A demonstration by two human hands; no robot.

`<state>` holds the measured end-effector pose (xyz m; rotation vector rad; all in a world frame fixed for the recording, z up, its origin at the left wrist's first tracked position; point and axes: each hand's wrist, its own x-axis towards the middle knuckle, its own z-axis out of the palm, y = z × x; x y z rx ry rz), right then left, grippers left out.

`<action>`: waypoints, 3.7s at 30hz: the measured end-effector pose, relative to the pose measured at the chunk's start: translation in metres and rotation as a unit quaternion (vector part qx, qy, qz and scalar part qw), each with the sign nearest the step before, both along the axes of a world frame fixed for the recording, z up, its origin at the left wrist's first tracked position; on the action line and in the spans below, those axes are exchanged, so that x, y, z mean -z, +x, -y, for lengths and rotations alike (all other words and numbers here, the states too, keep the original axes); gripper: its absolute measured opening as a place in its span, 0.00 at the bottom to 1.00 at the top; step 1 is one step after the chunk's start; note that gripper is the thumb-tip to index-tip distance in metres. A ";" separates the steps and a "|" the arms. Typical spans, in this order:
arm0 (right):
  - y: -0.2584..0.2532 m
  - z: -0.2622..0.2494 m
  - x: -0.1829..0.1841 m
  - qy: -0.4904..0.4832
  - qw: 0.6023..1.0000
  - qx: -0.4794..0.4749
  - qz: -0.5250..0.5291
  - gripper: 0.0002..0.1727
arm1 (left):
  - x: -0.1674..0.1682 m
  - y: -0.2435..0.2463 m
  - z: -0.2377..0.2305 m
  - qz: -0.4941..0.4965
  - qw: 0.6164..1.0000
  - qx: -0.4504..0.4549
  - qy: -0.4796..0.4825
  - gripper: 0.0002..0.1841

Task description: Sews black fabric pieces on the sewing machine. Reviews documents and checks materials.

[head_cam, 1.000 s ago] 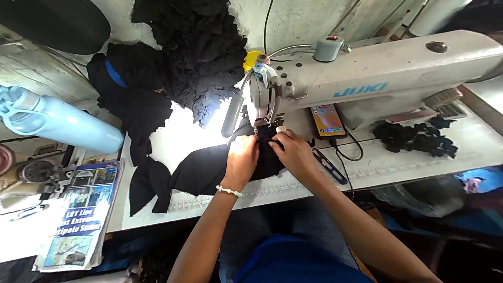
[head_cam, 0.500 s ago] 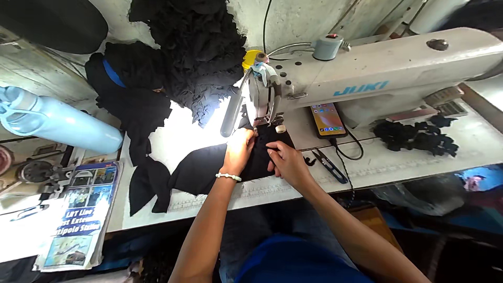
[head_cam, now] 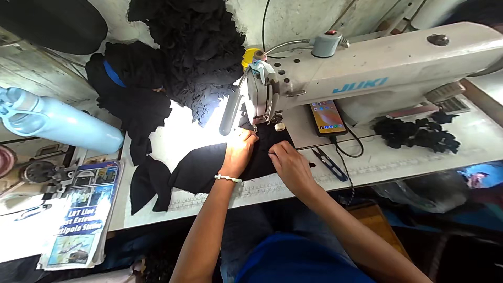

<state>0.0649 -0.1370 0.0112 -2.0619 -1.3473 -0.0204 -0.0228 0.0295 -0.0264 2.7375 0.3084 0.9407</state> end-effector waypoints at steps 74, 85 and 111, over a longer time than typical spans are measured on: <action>0.009 -0.007 0.003 0.016 0.999 -0.050 0.009 0.10 | -0.003 -0.015 0.035 -0.056 0.990 -0.123 -0.025 0.08; 0.038 -0.063 0.019 -0.023 0.993 -0.006 -0.112 0.06 | -0.001 -0.013 0.034 -0.051 0.989 -0.121 0.063 0.07; 0.044 -0.057 0.023 0.038 0.995 -0.010 -0.087 0.08 | -0.002 -0.006 0.005 -0.026 0.997 -0.055 0.043 0.08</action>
